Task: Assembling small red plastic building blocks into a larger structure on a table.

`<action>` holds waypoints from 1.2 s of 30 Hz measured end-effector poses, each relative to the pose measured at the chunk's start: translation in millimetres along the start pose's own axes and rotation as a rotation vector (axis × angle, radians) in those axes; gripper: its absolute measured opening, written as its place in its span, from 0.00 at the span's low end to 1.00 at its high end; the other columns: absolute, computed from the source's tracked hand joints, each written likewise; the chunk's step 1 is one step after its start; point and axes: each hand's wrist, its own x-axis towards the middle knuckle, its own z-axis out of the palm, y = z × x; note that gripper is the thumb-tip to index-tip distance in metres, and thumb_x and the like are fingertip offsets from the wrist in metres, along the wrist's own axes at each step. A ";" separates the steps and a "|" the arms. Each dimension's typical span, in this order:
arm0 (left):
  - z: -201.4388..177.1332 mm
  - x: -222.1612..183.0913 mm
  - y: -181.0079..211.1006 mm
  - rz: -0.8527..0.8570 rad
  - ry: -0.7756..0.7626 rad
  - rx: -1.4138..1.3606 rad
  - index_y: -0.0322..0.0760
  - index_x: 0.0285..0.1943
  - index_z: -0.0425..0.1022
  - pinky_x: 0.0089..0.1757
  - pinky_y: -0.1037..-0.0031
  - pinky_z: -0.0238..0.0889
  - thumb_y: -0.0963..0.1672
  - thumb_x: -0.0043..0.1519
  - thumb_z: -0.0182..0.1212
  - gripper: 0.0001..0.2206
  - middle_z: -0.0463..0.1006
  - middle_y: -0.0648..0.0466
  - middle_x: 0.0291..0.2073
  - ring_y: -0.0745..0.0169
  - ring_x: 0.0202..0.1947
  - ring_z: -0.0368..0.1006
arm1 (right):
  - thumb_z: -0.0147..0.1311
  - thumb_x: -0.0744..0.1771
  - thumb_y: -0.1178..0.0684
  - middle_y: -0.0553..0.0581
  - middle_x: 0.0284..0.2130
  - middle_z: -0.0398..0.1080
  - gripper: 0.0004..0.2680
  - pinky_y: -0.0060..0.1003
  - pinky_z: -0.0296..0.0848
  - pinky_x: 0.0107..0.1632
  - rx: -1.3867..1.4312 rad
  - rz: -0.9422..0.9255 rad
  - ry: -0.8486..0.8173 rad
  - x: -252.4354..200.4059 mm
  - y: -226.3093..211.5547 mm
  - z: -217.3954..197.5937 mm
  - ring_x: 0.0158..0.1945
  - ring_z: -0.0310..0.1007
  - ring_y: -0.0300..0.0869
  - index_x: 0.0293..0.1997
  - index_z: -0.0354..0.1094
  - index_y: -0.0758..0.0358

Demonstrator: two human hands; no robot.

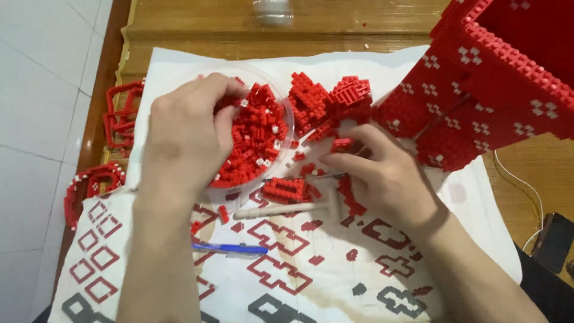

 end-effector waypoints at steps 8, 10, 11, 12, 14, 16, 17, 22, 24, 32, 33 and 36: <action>14.0 -4.1 -7.4 0.198 0.191 -0.112 0.31 0.53 0.76 0.47 0.65 0.73 0.31 0.59 0.55 0.15 0.82 0.46 0.41 0.51 0.42 0.79 | 0.63 0.66 0.52 0.61 0.48 0.73 0.04 0.43 0.83 0.38 -0.023 0.022 -0.070 7.4 -12.5 8.8 0.44 0.78 0.47 0.39 0.80 0.58; 14.5 -4.6 -4.8 0.183 0.196 -0.132 0.30 0.56 0.74 0.48 0.65 0.74 0.30 0.60 0.56 0.17 0.82 0.44 0.41 0.51 0.43 0.80 | 0.64 0.65 0.50 0.61 0.49 0.73 0.05 0.44 0.83 0.38 -0.034 0.040 -0.098 8.6 -13.5 9.4 0.45 0.78 0.48 0.39 0.80 0.56; 14.2 -4.9 -3.1 0.180 0.199 -0.111 0.29 0.55 0.74 0.46 0.65 0.75 0.30 0.60 0.55 0.16 0.82 0.44 0.40 0.50 0.42 0.80 | 0.65 0.65 0.50 0.61 0.48 0.72 0.07 0.43 0.83 0.40 -0.016 0.059 -0.107 10.3 -14.9 9.6 0.43 0.77 0.48 0.43 0.80 0.58; 14.2 -5.6 -1.2 0.178 0.198 -0.090 0.28 0.53 0.74 0.44 0.65 0.76 0.29 0.60 0.54 0.15 0.82 0.44 0.39 0.49 0.41 0.80 | 0.67 0.64 0.49 0.60 0.48 0.71 0.11 0.42 0.82 0.41 0.004 0.081 -0.116 10.9 -16.7 10.2 0.42 0.77 0.47 0.47 0.79 0.60; 14.9 -6.6 -2.1 0.182 0.213 -0.070 0.30 0.51 0.75 0.40 0.65 0.73 0.29 0.59 0.54 0.15 0.81 0.45 0.37 0.50 0.38 0.78 | 0.66 0.65 0.50 0.60 0.48 0.71 0.09 0.43 0.82 0.41 0.003 0.069 -0.115 12.1 -19.0 11.9 0.43 0.77 0.48 0.44 0.79 0.61; 15.8 -6.2 -1.9 0.189 0.231 -0.050 0.31 0.49 0.76 0.37 0.64 0.70 0.29 0.58 0.53 0.15 0.80 0.47 0.36 0.50 0.35 0.76 | 0.65 0.65 0.52 0.61 0.49 0.71 0.07 0.44 0.82 0.41 0.000 0.054 -0.112 13.5 -20.8 13.1 0.43 0.77 0.49 0.42 0.78 0.63; 16.8 -5.9 -1.2 0.202 0.249 -0.016 0.33 0.47 0.76 0.37 0.64 0.69 0.31 0.58 0.59 0.12 0.79 0.48 0.35 0.50 0.35 0.74 | 0.63 0.66 0.53 0.59 0.50 0.70 0.05 0.45 0.81 0.37 -0.021 0.053 -0.112 13.6 -22.0 13.8 0.42 0.77 0.48 0.42 0.77 0.61; 18.9 -7.5 15.4 0.409 0.350 -0.103 0.32 0.44 0.78 0.44 0.65 0.68 0.38 0.65 0.69 0.04 0.82 0.51 0.37 0.54 0.39 0.76 | 0.61 0.67 0.59 0.64 0.46 0.71 0.04 0.36 0.86 0.44 0.033 -0.030 0.010 9.8 -1.9 12.3 0.41 0.77 0.49 0.42 0.74 0.68; 17.8 -11.0 27.2 0.600 0.273 -0.406 0.30 0.50 0.78 0.43 0.76 0.81 0.31 0.62 0.68 0.11 0.85 0.46 0.41 0.57 0.40 0.83 | 0.63 0.66 0.60 0.63 0.52 0.68 0.07 0.35 0.84 0.46 0.036 0.211 0.059 2.7 8.9 -1.0 0.43 0.78 0.47 0.48 0.74 0.65; 24.6 -28.5 57.7 0.473 0.032 -0.830 0.34 0.58 0.68 0.48 0.81 0.85 0.33 0.64 0.66 0.17 0.84 0.48 0.49 0.59 0.50 0.87 | 0.54 0.71 0.60 0.58 0.35 0.77 0.08 0.25 0.69 0.30 0.343 0.381 0.249 0.5 -0.6 -24.1 0.27 0.68 0.35 0.53 0.74 0.70; 28.4 -26.6 55.2 0.518 0.036 -0.815 0.33 0.58 0.68 0.45 0.84 0.87 0.34 0.64 0.68 0.17 0.84 0.46 0.48 0.57 0.48 0.88 | 0.56 0.70 0.58 0.57 0.35 0.78 0.08 0.24 0.65 0.27 0.332 0.348 0.228 -0.9 1.4 -25.0 0.25 0.65 0.33 0.53 0.75 0.69; 29.7 -22.7 53.3 0.571 0.124 -0.719 0.33 0.55 0.71 0.40 0.81 0.86 0.39 0.63 0.72 0.15 0.85 0.47 0.41 0.60 0.39 0.88 | 0.62 0.67 0.57 0.61 0.40 0.75 0.06 0.25 0.76 0.33 0.254 0.311 0.169 3.4 -2.0 -30.1 0.32 0.76 0.38 0.45 0.77 0.68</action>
